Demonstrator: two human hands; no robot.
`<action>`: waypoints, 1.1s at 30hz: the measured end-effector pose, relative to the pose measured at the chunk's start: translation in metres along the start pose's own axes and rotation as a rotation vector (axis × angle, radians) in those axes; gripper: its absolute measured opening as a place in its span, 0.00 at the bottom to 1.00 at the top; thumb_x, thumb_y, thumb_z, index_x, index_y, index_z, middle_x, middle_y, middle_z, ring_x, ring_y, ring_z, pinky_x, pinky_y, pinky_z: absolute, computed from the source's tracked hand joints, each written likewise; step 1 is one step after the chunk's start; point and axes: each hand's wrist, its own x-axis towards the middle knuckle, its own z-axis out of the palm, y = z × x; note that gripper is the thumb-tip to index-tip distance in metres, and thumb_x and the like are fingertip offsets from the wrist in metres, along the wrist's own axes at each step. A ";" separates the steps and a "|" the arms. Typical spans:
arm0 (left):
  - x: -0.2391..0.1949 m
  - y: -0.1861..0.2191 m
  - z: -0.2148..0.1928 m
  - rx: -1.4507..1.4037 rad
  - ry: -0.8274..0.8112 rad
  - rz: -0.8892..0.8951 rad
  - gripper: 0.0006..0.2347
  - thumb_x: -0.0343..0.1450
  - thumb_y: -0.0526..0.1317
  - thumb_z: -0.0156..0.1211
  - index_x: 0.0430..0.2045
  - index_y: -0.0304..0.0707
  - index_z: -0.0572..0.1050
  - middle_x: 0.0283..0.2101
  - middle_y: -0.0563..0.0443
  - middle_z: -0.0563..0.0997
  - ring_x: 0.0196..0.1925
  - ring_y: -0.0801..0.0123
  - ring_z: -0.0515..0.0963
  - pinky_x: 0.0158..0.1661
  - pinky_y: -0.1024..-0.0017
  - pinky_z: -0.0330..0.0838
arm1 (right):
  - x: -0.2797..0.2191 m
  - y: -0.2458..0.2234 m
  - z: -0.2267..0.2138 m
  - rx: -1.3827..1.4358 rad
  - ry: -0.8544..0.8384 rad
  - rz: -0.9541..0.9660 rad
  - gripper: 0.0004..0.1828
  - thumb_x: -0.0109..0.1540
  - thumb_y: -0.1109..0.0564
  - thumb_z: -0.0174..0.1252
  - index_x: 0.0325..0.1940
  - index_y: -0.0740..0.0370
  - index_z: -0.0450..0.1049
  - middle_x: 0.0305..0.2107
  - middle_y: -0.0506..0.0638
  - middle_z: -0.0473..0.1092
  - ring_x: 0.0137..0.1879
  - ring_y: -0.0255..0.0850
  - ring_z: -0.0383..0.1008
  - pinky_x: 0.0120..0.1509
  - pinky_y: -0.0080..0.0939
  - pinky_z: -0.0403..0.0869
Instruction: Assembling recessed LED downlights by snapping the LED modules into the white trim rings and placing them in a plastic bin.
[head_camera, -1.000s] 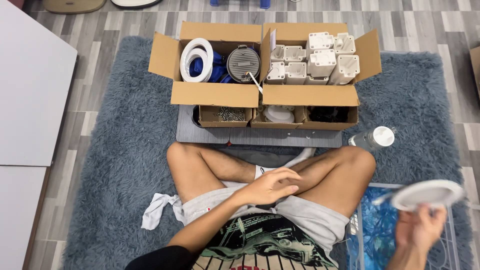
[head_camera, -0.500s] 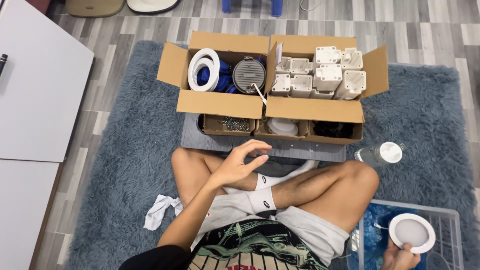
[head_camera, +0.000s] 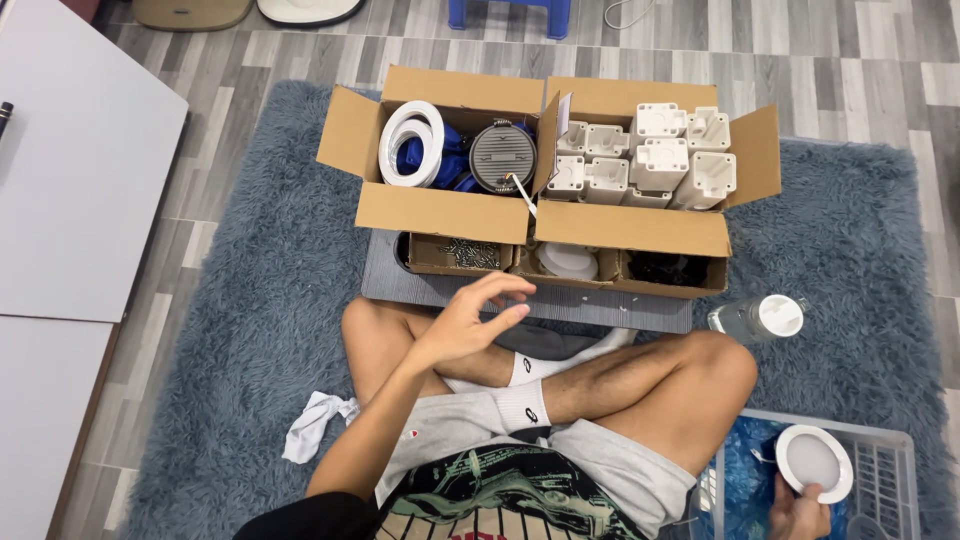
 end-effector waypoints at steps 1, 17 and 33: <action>0.001 0.001 -0.003 0.031 0.005 0.006 0.13 0.75 0.36 0.64 0.54 0.34 0.80 0.56 0.47 0.83 0.53 0.65 0.85 0.51 0.70 0.79 | -0.001 -0.003 -0.002 -0.098 -0.006 0.048 0.22 0.77 0.48 0.56 0.72 0.58 0.71 0.57 0.52 0.79 0.54 0.39 0.91 0.56 0.36 0.97; 0.091 -0.055 -0.118 0.649 0.563 0.064 0.16 0.75 0.42 0.66 0.55 0.31 0.77 0.56 0.43 0.77 0.59 0.51 0.79 0.60 0.58 0.74 | -0.149 -0.236 0.202 -0.954 -0.174 -0.982 0.17 0.84 0.57 0.72 0.65 0.76 0.80 0.47 0.67 0.79 0.48 0.55 0.80 0.51 0.53 0.78; 0.104 -0.105 -0.153 0.520 0.561 -0.041 0.16 0.72 0.42 0.77 0.53 0.39 0.83 0.45 0.48 0.85 0.45 0.59 0.89 0.46 0.62 0.81 | -0.444 -0.269 0.464 -1.541 -1.596 -0.783 0.42 0.76 0.28 0.33 0.80 0.57 0.66 0.70 0.79 0.64 0.79 0.74 0.62 0.82 0.70 0.61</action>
